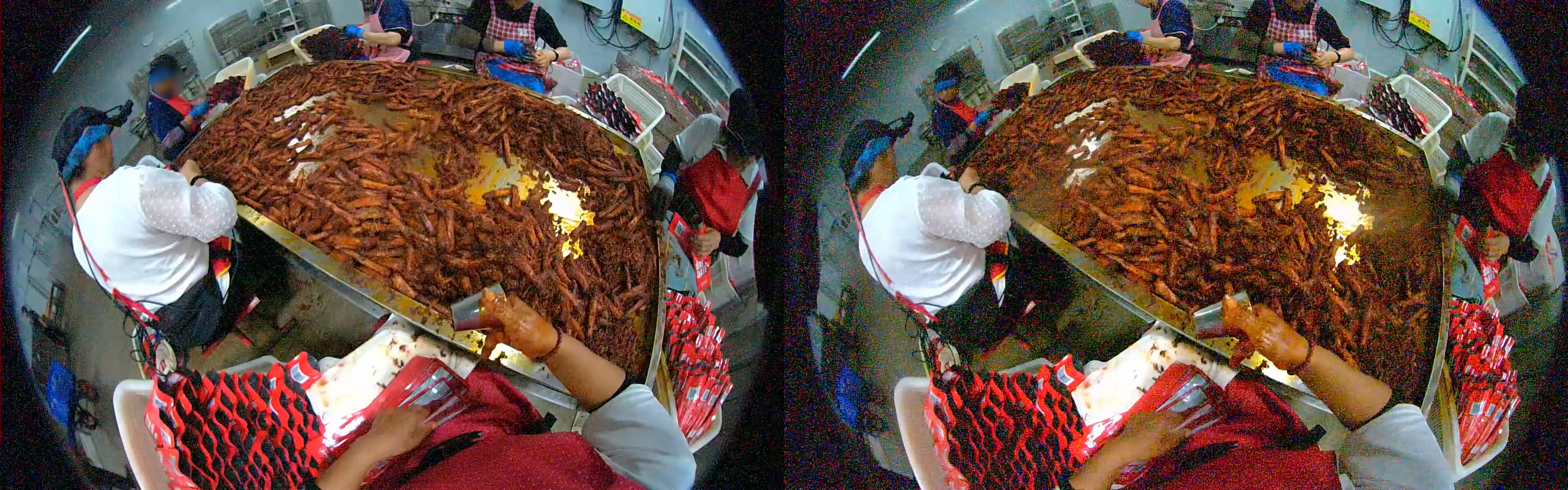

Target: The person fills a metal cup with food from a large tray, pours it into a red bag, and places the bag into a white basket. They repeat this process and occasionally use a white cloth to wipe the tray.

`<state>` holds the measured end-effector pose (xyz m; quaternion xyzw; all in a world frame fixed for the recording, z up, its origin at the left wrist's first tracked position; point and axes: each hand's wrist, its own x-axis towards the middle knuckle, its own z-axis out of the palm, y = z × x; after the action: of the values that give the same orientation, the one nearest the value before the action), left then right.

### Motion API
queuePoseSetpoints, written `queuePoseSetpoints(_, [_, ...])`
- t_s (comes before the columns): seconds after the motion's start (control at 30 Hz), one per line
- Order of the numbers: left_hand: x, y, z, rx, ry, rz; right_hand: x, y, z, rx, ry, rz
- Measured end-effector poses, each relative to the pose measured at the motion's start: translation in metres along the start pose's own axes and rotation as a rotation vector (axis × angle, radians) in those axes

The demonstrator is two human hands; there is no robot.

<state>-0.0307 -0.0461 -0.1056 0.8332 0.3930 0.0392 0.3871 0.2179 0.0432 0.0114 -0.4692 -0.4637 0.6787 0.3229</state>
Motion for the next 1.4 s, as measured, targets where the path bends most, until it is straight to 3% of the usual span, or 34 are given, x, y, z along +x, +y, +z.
queuePoseSetpoints(0.07, [-0.004,-0.012,0.005,-0.056,-0.005,0.061,-0.002,0.001,0.001,-0.002,-0.025,-0.026])
queuePoseSetpoints(0.1, [-0.008,-0.006,-0.010,-0.361,0.035,-0.125,-0.002,0.003,0.003,-0.005,-0.048,-0.050])
queuePoseSetpoints(0.13, [-0.010,0.003,-0.028,-0.665,0.080,-0.315,-0.006,-0.004,0.004,0.013,-0.059,0.062])
queuePoseSetpoints(0.17, [-0.008,0.025,-0.048,-0.702,0.298,-0.354,-0.014,-0.008,0.007,0.033,-0.054,0.032])
queuePoseSetpoints(0.23, [-0.007,0.025,-0.057,-0.779,0.425,-0.348,-0.014,-0.002,0.004,0.062,-0.048,0.109])
queuePoseSetpoints(0.27, [-0.008,0.029,-0.065,-0.594,0.444,-0.339,-0.016,-0.004,0.004,0.066,-0.048,0.108])
queuePoseSetpoints(0.33, [-0.002,0.050,-0.081,-0.507,0.481,-0.311,-0.019,-0.012,0.005,0.269,-0.178,0.318])
queuePoseSetpoints(0.37, [0.001,0.059,-0.086,-0.428,0.518,-0.282,-0.020,-0.012,0.004,0.275,-0.163,0.311])
queuePoseSetpoints(0.47, [0.015,0.070,-0.084,-0.373,0.528,-0.170,-0.022,-0.009,0.002,-0.585,-0.403,-0.039])
queuePoseSetpoints(0.53, [0.026,0.067,-0.067,-0.488,0.467,-0.155,-0.024,-0.016,0.000,-1.326,-0.553,-0.469])
queuePoseSetpoints(0.57, [0.033,0.079,-0.069,-0.609,0.415,-0.147,-0.019,0.003,0.001,-0.733,-0.515,-0.665])
queuePoseSetpoints(0.63, [0.037,0.078,-0.066,-0.699,0.271,-0.033,-0.033,-0.062,0.027,-1.207,-0.628,-0.001])
queuePoseSetpoints(0.67, [0.037,0.075,-0.064,-0.699,0.265,-0.022,-0.034,-0.056,0.024,-1.211,-0.616,0.004])
queuePoseSetpoints(0.73, [0.034,0.068,-0.065,-0.866,0.219,-0.318,-0.032,-0.034,0.016,-0.615,-0.455,-0.501])
queuePoseSetpoints(0.77, [0.033,0.066,-0.070,-0.866,0.228,-0.313,-0.030,-0.032,0.004,-0.372,-0.221,-0.590])
queuePoseSetpoints(0.83, [0.025,0.066,-0.079,-1.203,0.290,-0.228,-0.008,-0.027,-0.054,-0.596,0.269,-0.434])
queuePoseSetpoints(0.87, [0.023,0.062,-0.079,-1.211,0.312,-0.177,0.007,-0.014,-0.089,-0.756,0.527,-0.342])
queuePoseSetpoints(0.9, [0.022,0.058,-0.076,-1.210,0.320,-0.177,0.024,0.017,-0.134,-1.104,0.503,-0.007])
queuePoseSetpoints(0.97, [0.026,0.052,-0.069,-1.173,0.357,-0.231,0.037,0.069,-0.159,-1.355,0.516,0.072])
queuePoseSetpoints(1.07, [0.036,0.053,-0.065,-1.163,0.340,-0.232,0.042,0.067,-0.139,-1.579,0.573,0.243])
queuePoseSetpoints(1.1, [0.037,0.053,-0.065,-1.145,0.336,-0.220,0.044,0.065,-0.142,-1.576,0.568,0.239])
queuePoseSetpoints(1.17, [0.041,0.054,-0.067,-1.077,0.325,-0.278,0.046,0.057,-0.162,-1.027,0.563,0.128])
queuePoseSetpoints(1.2, [0.044,0.055,-0.069,-1.067,0.300,-0.280,0.055,0.073,-0.179,-0.697,0.504,-0.063])
queuePoseSetpoints(1.27, [0.052,0.060,-0.075,-1.006,0.236,-0.284,0.014,-0.006,-0.101,-0.087,0.471,-0.181])
queuePoseSetpoints(1.3, [0.058,0.067,-0.081,-1.009,0.245,-0.287,0.009,-0.012,-0.082,0.067,0.476,-0.193])
queuePoseSetpoints(1.4, [0.071,0.074,-0.083,-0.859,0.150,-0.276,-0.014,-0.013,-0.028,0.004,0.280,-0.362])
